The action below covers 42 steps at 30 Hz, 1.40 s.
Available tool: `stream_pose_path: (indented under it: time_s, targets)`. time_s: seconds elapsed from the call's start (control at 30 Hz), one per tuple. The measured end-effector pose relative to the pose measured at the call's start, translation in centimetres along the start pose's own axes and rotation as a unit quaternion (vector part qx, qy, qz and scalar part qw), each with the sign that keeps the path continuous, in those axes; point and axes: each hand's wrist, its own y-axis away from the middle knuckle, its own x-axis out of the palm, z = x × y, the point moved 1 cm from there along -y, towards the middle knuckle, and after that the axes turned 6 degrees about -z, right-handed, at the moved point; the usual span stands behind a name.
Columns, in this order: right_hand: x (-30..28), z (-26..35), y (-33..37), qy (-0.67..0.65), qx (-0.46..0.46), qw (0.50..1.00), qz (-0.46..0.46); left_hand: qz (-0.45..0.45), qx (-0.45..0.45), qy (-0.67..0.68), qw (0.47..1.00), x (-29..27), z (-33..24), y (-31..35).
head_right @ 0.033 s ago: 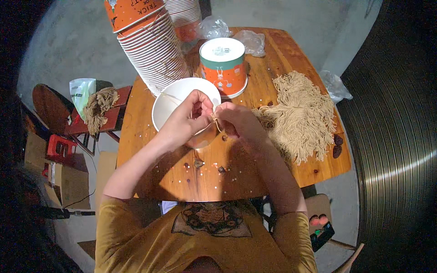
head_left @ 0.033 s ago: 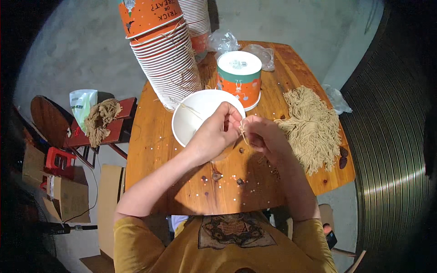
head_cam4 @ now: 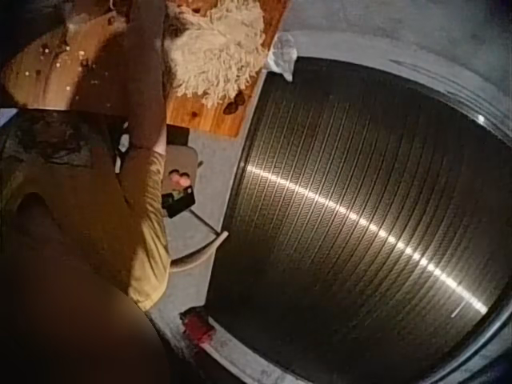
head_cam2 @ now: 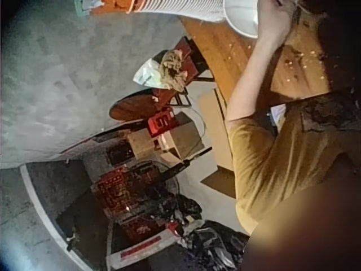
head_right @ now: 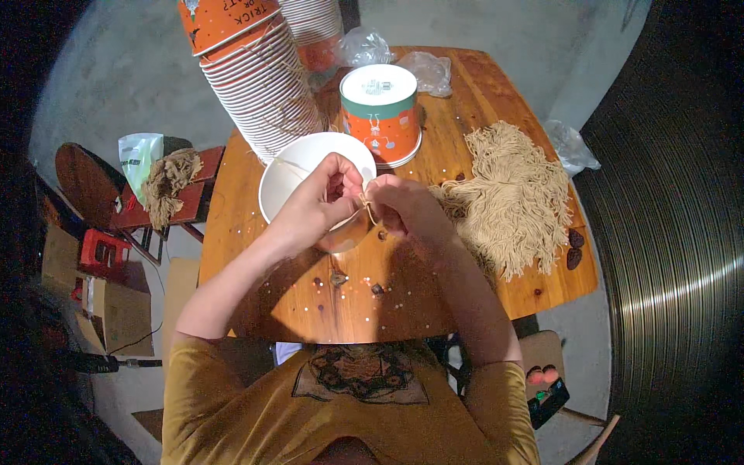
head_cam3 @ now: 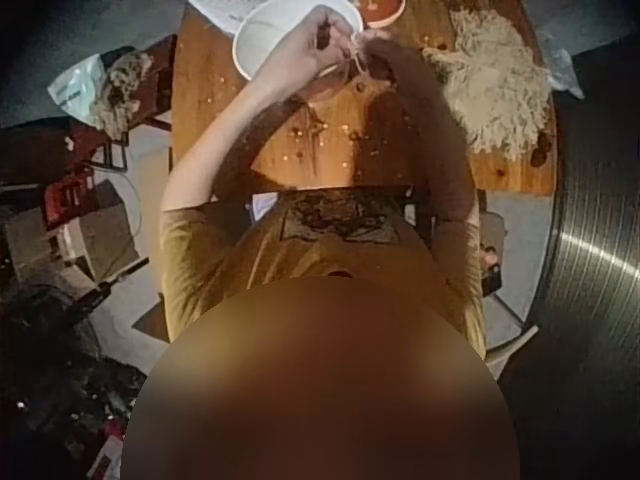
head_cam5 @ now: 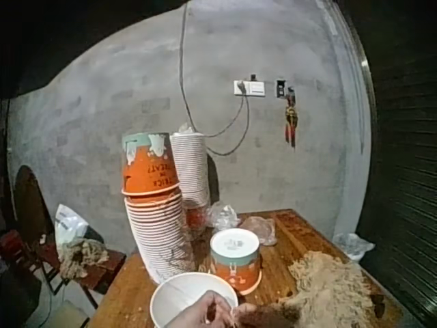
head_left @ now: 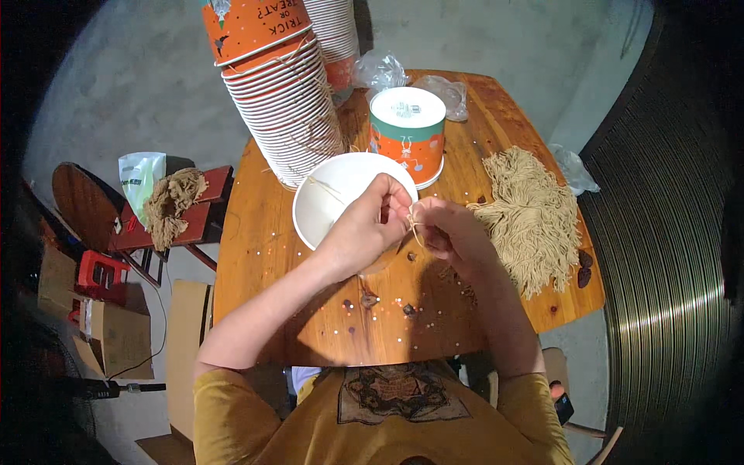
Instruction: Threading and tying rope handles onto decorative paper buckets.
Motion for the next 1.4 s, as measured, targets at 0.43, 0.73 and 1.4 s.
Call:
stream_pose_path:
  time_s: [0.43,0.73,1.4]
  targets:
    - [0.3,-2.0,-0.1,0.153,-0.288,0.944,-0.055,-0.002,-0.083,0.075,0.994,-0.5,0.3,-0.5]
    - [0.9,-1.2,0.7,0.242,-0.36,0.894,-0.106,-0.004,-0.087,0.054,0.995,-0.6,0.2,-0.3]
    - [1.1,-1.7,0.0,0.201,-0.26,0.942,-0.068,-0.026,-0.019,0.0,0.999,-0.7,0.5,-0.3]
